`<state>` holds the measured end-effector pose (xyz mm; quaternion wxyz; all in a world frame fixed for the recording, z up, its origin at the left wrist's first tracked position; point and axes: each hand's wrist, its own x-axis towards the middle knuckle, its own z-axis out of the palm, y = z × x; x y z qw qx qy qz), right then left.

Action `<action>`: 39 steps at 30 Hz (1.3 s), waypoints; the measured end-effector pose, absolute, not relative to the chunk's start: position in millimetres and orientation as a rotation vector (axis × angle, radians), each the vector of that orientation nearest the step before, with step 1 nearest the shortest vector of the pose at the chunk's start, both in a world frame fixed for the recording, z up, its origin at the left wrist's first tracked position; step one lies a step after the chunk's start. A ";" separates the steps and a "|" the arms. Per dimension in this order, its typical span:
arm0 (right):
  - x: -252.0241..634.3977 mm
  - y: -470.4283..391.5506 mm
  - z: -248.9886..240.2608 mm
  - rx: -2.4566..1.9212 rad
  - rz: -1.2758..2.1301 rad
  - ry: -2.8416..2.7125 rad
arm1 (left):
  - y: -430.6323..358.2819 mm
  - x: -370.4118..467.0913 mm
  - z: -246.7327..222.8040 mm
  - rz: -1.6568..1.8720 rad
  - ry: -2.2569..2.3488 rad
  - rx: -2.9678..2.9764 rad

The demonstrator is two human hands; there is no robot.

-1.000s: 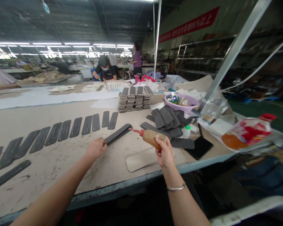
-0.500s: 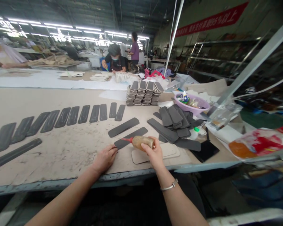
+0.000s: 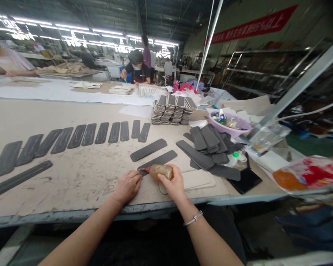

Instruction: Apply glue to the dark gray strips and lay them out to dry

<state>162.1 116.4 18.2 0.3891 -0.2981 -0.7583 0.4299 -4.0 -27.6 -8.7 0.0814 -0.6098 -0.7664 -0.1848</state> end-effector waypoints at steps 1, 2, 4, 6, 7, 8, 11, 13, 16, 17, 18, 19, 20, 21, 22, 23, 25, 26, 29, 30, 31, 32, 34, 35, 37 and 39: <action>163.3 119.5 18.6 -0.782 1.063 -1.926 | -27.5 -4.0 -8.8 -0.546 -2.298 -1.818; 164.7 123.6 18.9 -0.808 1.026 -1.920 | -27.4 -3.8 -8.9 -0.538 -2.306 -1.812; 168.2 134.6 19.0 -0.854 0.947 -1.904 | -27.0 -3.6 -8.7 -0.525 -2.311 -1.801; 172.2 147.8 18.4 -0.898 0.859 -1.882 | -26.6 -3.7 -8.6 -0.520 -2.302 -1.797; 174.3 154.6 18.0 -0.924 0.816 -1.866 | -26.5 -4.0 -8.8 -0.521 -2.295 -1.796; 176.3 161.0 17.5 -0.954 0.777 -1.849 | -26.3 -4.3 -9.1 -0.521 -2.289 -1.796; 182.0 177.0 16.1 -1.029 0.688 -1.796 | -26.2 -5.5 -10.3 -0.518 -2.285 -1.802; 184.8 184.1 14.9 -1.062 0.653 -1.774 | -26.3 -6.0 -10.6 -0.520 -2.290 -1.806; 187.2 190.5 13.2 -1.110 0.625 -1.739 | -26.6 -6.0 -10.2 -0.529 -2.295 -1.803; 187.6 191.6 12.9 -1.122 0.621 -1.728 | -26.7 -5.9 -10.0 -0.530 -2.295 -1.803; 187.8 192.2 12.7 -1.130 0.619 -1.717 | -26.9 -5.7 -9.8 -0.532 -2.295 -1.802; 187.8 192.2 12.9 -1.130 0.621 -1.711 | -27.0 -5.5 -9.7 -0.534 -2.295 -1.803; 187.7 191.4 13.3 -1.123 0.629 -1.709 | -27.2 -5.2 -9.5 -0.536 -2.296 -1.803; 187.3 189.7 13.9 -1.107 0.644 -1.710 | -27.4 -4.8 -9.4 -0.537 -2.297 -1.800; 186.6 186.9 14.8 -1.082 0.671 -1.711 | -27.6 -4.4 -9.2 -0.536 -2.298 -1.798; 185.7 182.8 15.7 -1.048 0.716 -1.713 | -27.7 -3.8 -9.1 -0.535 -2.299 -1.793; 182.9 171.0 17.6 -0.960 0.859 -1.726 | -27.8 -2.8 -8.5 -0.526 -2.303 -1.782; 181.2 163.6 18.5 -0.910 0.941 -1.740 | -27.8 -2.3 -8.2 -0.522 -2.308 -1.777; 175.2 139.6 20.8 -0.766 1.108 -1.821 | -27.7 -1.4 -7.2 -0.505 -2.321 -1.787; 173.0 132.6 21.3 -0.733 1.117 -1.856 | -27.6 -1.3 -6.9 -0.504 -2.323 -1.791; 170.9 126.8 21.7 -0.709 1.109 -1.892 | -27.6 -1.3 -6.7 -0.506 -2.322 -1.796; 168.8 122.3 21.9 -0.696 1.091 -1.923 | -27.5 -1.4 -6.5 -0.510 -2.321 -1.800; 165.7 117.2 22.1 -0.698 1.053 -1.961 | -27.4 -1.7 -6.2 -0.523 -2.316 -1.799; 164.9 116.3 22.4 -0.710 1.043 -1.969 | -27.4 -1.9 -6.1 -0.524 -2.314 -1.800; 165.4 116.3 23.9 -0.739 1.051 -1.980 | -27.4 -2.0 -5.8 -0.513 -2.314 -1.802; 168.7 117.1 27.1 -0.756 1.075 -1.986 | -27.3 -1.9 -5.5 -0.493 -2.318 -1.797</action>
